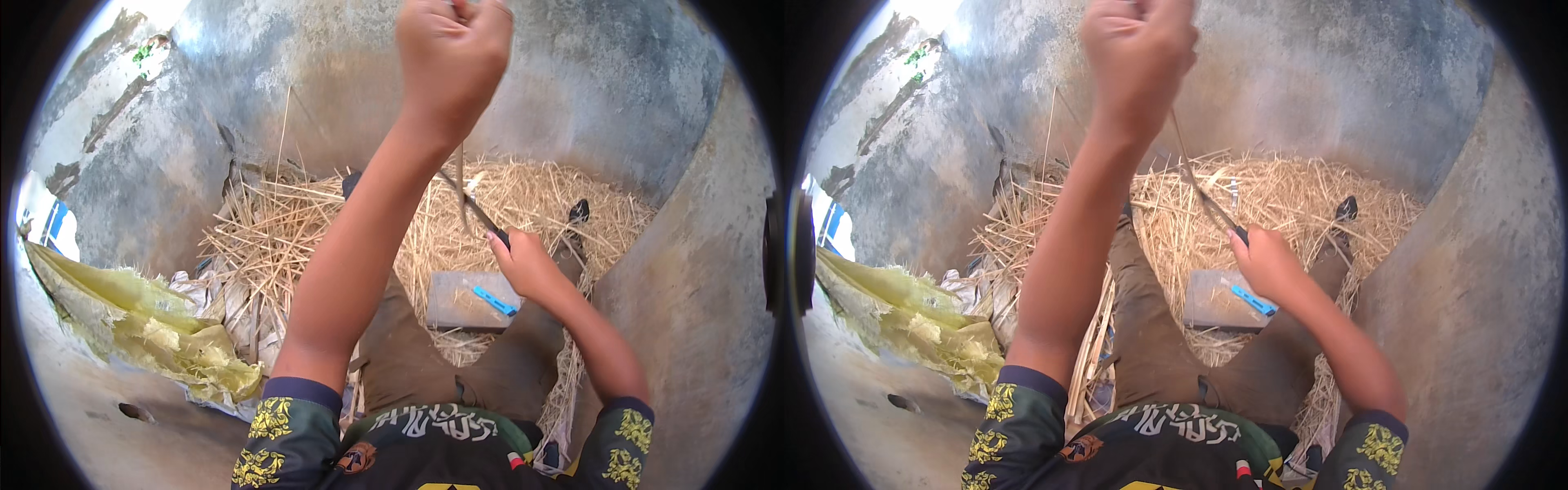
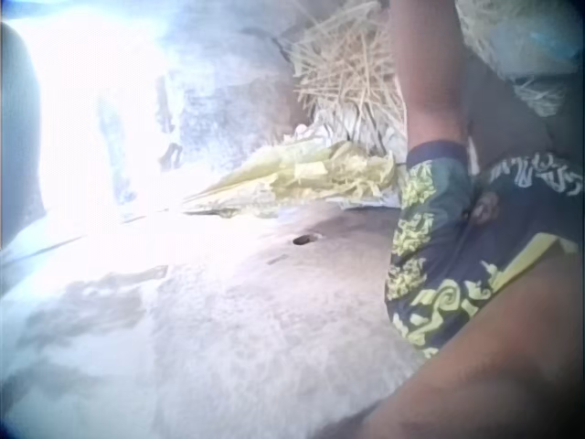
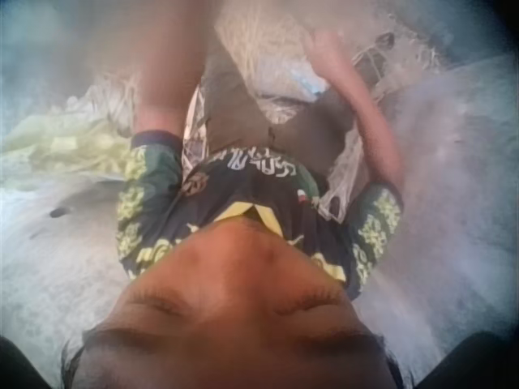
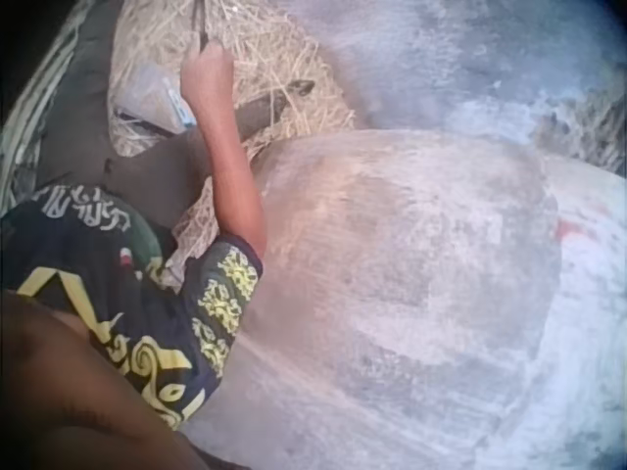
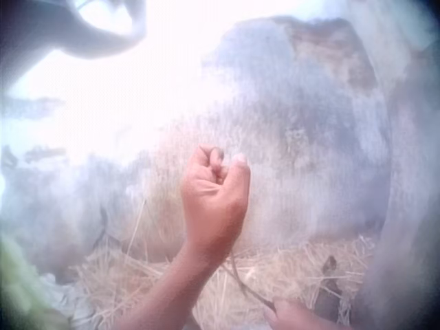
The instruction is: The person sits on a bed of straw and uses a utility knife to strip the outer layer from a long, thin stick. They then use a machete to further smooth and shape the stick, holding it against their leg for support. The processed stick is placed aside, and the person repeats the process with another stick.
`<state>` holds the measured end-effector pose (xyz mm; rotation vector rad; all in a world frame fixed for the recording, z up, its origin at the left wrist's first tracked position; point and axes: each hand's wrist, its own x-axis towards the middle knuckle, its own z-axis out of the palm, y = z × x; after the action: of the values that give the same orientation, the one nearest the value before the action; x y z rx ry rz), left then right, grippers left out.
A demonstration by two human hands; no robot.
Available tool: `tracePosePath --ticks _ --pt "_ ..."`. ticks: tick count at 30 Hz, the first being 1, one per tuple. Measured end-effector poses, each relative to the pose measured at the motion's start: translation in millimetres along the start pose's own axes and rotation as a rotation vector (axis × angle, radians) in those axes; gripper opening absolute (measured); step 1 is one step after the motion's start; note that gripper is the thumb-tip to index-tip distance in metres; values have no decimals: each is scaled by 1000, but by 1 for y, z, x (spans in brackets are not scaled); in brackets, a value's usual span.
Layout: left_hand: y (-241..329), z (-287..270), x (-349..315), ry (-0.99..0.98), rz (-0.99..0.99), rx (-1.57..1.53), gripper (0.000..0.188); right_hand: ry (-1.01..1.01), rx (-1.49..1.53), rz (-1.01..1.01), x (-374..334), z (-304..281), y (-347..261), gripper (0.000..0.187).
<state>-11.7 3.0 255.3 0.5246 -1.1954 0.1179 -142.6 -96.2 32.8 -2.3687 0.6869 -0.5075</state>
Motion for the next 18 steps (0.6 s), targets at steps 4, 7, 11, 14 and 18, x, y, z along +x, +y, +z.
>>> tracePosePath --ticks 4,7,11,14,18 --pt "-2 0 -4 -17 -61 -8 21 -350 643 307 -6 -20 -17 42" --pt "-1 -3 -1 -15 -50 -47 21 -820 1808 461 -6 -40 -9 44" --pt "-3 -12 6 29 0 -63 22 119 1218 40 -22 -62 -58 46" --pt "-5 -9 4 106 36 -90 23 317 683 -129 -21 -43 -36 45" --pt "-20 -4 2 121 -11 19 20 212 -44 -229 1 13 37 44"
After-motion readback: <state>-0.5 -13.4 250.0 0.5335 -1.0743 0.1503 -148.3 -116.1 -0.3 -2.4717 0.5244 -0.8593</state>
